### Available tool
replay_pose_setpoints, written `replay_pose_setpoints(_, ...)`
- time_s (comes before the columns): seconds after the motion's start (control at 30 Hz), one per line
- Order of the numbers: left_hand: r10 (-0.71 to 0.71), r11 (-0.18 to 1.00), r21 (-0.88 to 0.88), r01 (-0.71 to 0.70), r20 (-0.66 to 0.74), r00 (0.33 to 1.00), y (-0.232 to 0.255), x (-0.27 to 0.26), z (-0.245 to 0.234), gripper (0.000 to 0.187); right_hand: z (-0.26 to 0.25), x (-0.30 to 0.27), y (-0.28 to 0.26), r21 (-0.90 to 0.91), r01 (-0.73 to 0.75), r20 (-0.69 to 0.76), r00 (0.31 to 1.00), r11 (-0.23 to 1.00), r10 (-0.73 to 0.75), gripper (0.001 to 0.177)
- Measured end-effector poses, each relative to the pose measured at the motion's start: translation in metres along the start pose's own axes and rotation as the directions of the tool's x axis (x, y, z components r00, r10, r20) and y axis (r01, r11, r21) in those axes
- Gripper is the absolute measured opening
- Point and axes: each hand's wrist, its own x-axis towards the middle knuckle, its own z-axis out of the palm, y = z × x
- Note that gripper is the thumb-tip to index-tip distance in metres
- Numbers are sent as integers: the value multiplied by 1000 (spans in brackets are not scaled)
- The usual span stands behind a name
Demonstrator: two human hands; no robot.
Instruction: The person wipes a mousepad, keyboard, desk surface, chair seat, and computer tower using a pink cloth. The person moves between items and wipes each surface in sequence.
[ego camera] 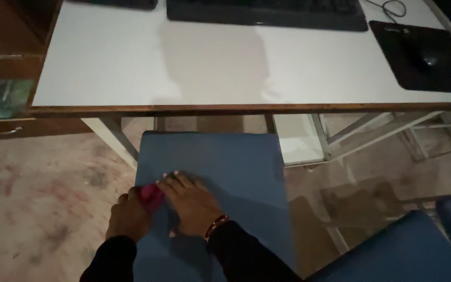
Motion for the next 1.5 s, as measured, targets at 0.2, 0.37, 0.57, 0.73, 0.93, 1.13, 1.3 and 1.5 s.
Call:
replay_pose_setpoints(0.2,-210,944,-226,239,143,967,-2,11,-8,58,15,9,6,-14,8,45,999,1000,-7,124)
replay_pose_setpoints(0.37,-230,761,-555,335,253,940,-19,34,20,42,18,10,15,10,30,23,999,999,-31,123)
replay_pose_setpoints(0.57,-86,923,-365,119,106,991,-32,48,41,55,9,7,25,18,28,75,997,999,-29,116)
replay_pose_setpoints(0.73,-87,929,-347,130,138,987,-2,54,30,63,-9,2,39,-2,22,14,1000,1000,-22,114)
replay_pose_setpoints(0.93,-124,957,-243,157,144,982,61,75,29,68,-35,-1,64,-32,-145,105,983,989,148,113)
replay_pose_setpoints(1.13,61,984,156,-91,188,980,93,115,16,33,-21,-13,97,-39,-81,43,996,996,83,98)
replay_pose_setpoints(1.3,264,950,146,-275,89,960,133,95,10,30,-24,-25,107,-121,-79,-17,997,990,77,100)
replay_pose_setpoints(1.5,375,896,263,-357,-20,927,153,93,20,35,-58,-32,106,-196,-72,-126,991,978,48,89)
